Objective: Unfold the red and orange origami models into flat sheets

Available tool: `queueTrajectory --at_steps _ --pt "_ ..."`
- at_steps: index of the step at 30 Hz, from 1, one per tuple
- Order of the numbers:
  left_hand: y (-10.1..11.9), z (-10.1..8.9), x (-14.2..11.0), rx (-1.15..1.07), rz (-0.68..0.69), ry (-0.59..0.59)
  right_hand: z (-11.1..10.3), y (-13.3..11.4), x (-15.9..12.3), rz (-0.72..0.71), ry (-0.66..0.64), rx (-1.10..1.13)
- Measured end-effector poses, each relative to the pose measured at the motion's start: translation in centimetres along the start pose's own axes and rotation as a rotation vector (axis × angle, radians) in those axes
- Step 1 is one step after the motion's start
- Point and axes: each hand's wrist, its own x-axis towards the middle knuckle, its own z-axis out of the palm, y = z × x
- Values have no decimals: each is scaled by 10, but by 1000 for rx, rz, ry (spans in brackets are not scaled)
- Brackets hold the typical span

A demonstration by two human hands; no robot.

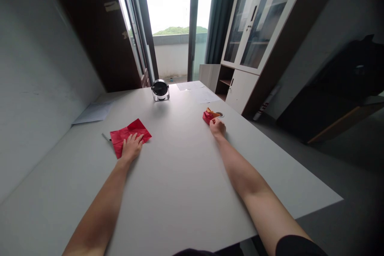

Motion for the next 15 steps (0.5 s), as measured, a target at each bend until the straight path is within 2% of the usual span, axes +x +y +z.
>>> queueTrajectory --at_steps 3,5,8,10,12,13,15 --pt "-11 -4 4 -2 -71 171 1 -11 -7 -95 -20 43" --pt "-5 -7 4 -57 -41 282 4 -26 -19 -233 -35 93" --pt "24 -13 0 -181 146 371 8 -60 -49 -557 -92 176" --pt "50 -17 -6 -264 302 368 8 -83 -74 -824 -199 227" --pt "74 -21 -14 -298 391 367 4 -102 -98 -1052 -307 231" --pt "85 -23 -19 -297 423 360 1 -110 -108 -1132 -338 219" --pt "101 -25 -26 -270 473 327 -4 -120 -122 -1206 -359 200"
